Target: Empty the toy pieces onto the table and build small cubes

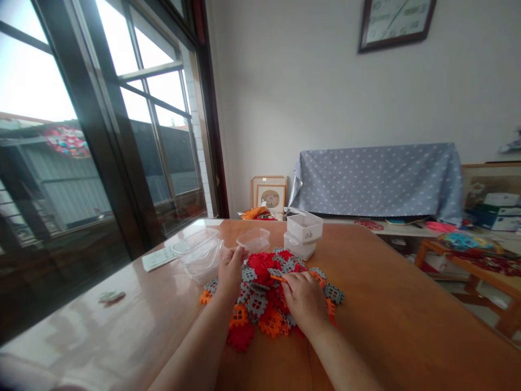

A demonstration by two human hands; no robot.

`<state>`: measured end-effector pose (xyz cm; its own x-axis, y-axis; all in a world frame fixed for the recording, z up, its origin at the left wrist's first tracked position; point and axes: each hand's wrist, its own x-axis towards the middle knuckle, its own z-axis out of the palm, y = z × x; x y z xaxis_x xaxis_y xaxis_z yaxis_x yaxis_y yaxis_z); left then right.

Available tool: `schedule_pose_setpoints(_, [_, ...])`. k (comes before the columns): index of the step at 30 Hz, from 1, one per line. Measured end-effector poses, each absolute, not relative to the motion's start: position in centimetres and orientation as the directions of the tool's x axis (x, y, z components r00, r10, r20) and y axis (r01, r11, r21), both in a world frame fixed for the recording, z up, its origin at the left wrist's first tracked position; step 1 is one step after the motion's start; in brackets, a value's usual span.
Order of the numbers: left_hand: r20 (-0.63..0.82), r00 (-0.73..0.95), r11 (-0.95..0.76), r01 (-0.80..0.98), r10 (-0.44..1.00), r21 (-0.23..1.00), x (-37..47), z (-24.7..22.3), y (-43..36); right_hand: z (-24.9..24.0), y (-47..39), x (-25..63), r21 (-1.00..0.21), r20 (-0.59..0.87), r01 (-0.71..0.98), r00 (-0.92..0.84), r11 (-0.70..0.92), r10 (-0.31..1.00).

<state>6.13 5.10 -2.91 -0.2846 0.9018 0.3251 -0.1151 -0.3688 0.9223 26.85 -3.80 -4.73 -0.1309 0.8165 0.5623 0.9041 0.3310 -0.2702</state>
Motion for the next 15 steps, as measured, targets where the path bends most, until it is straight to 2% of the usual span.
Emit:
schedule_pose_setpoints(3, [0.290,-0.325,-0.348,-0.137,0.900,0.927,5.7,-2.4,5.1,-5.1,-3.6,27.2,-0.265,0.618,0.922,-0.063,0.282,0.784])
schedule_pose_setpoints(6, [0.283,-0.337,-0.340,-0.124,0.898,0.932,4.4,-2.1,4.7,-4.9,-4.3,26.5,-0.256,0.637,0.902,-0.114,0.349,0.762])
schedule_pose_setpoints(10, [0.334,-0.361,-0.336,0.058,0.871,0.940,1.3,-2.1,2.9,-4.1,-6.3,24.5,-0.238,0.571,0.828,-0.304,0.508,0.763])
schedule_pose_setpoints(15, [0.412,-0.353,-0.275,0.377,0.840,0.885,-2.4,-2.8,-0.7,-3.9,-7.8,22.5,-0.256,0.364,0.759,-0.499,0.599,0.787])
